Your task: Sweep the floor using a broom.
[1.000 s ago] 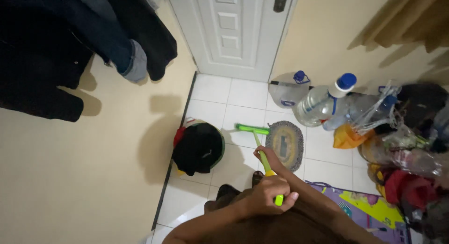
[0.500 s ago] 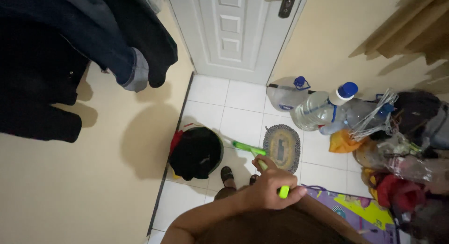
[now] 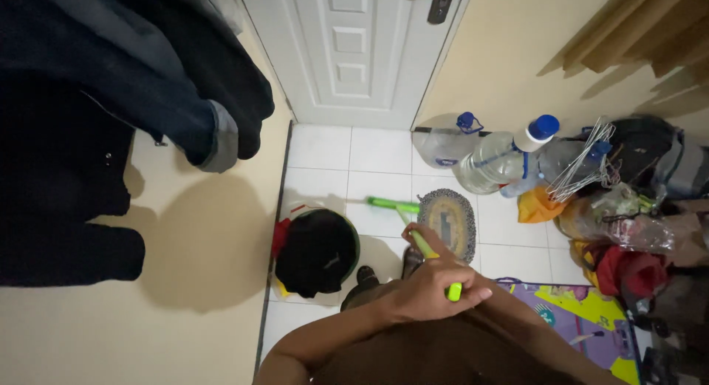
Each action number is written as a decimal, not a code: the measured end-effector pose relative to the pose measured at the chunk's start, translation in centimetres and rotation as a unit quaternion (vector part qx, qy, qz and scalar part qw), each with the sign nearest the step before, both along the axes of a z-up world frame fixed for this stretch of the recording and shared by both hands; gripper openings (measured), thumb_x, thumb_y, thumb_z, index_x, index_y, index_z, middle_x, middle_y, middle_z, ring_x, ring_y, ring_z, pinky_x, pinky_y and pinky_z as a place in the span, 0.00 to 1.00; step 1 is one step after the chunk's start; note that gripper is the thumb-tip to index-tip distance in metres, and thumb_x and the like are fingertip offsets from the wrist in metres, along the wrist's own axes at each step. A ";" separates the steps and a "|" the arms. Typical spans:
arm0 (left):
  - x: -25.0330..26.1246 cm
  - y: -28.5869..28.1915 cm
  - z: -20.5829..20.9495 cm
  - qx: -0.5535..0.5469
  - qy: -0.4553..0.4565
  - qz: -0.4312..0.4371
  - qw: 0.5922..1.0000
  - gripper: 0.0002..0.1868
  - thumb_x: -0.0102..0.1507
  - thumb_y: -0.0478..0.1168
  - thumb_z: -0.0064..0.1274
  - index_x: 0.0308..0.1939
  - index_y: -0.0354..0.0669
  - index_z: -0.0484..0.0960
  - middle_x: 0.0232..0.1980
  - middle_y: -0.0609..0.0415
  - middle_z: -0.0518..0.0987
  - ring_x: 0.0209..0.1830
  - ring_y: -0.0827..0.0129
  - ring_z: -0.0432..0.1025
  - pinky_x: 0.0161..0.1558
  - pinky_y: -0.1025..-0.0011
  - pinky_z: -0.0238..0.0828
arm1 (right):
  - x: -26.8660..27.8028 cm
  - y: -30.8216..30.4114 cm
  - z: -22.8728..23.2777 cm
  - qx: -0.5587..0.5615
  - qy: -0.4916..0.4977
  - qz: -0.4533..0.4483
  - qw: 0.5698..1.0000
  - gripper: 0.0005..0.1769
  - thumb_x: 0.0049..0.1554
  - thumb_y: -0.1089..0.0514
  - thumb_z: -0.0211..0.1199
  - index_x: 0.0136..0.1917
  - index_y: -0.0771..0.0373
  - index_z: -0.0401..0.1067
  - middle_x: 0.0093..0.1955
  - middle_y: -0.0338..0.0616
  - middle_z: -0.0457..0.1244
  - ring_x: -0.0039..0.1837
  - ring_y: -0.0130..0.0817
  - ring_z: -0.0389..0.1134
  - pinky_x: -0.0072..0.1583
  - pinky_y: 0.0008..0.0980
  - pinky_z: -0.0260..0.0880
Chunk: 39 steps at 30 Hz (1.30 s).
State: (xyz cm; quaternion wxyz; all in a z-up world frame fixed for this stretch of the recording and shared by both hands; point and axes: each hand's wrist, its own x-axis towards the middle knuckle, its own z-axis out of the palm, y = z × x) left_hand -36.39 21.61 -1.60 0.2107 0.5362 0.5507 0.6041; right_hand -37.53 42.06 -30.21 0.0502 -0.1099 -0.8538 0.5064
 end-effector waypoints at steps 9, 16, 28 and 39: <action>-3.3 1.9 -2.3 0.012 0.065 -0.037 0.997 0.21 0.66 0.48 0.63 0.27 0.42 0.69 0.27 0.54 0.70 0.30 0.63 0.70 0.37 0.63 0.63 | -5.2 2.4 -2.0 -0.016 -0.024 0.003 1.000 0.06 0.60 0.57 0.65 0.48 0.60 0.73 0.33 0.41 0.65 0.36 0.28 0.66 0.41 0.32 0.67; -5.7 5.3 -1.2 0.041 0.087 -0.067 0.993 0.22 0.62 0.52 0.66 0.30 0.44 0.69 0.30 0.54 0.71 0.30 0.62 0.72 0.35 0.67 0.65 | -6.9 3.9 1.3 -0.113 -0.089 -0.049 0.988 0.06 0.61 0.56 0.64 0.50 0.58 0.72 0.33 0.36 0.63 0.34 0.23 0.62 0.35 0.28 0.65; -13.1 16.6 5.3 -0.010 0.027 0.039 0.999 0.22 0.65 0.49 0.63 0.30 0.41 0.70 0.29 0.55 0.71 0.25 0.68 0.67 0.34 0.67 0.62 | -13.1 -1.3 34.4 -0.525 0.146 -0.048 0.837 0.19 0.59 0.45 0.65 0.38 0.56 0.62 0.31 0.35 0.57 0.37 0.24 0.59 0.39 0.30 0.62; -15.7 17.6 3.1 -0.115 -0.138 0.181 0.967 0.21 0.68 0.41 0.58 0.25 0.38 0.68 0.20 0.59 0.66 0.21 0.77 0.61 0.25 0.72 0.58 | -10.0 10.4 -8.1 -0.654 -0.111 0.040 0.747 0.20 0.61 0.48 0.64 0.35 0.50 0.58 0.34 0.28 0.57 0.38 0.20 0.60 0.38 0.22 0.58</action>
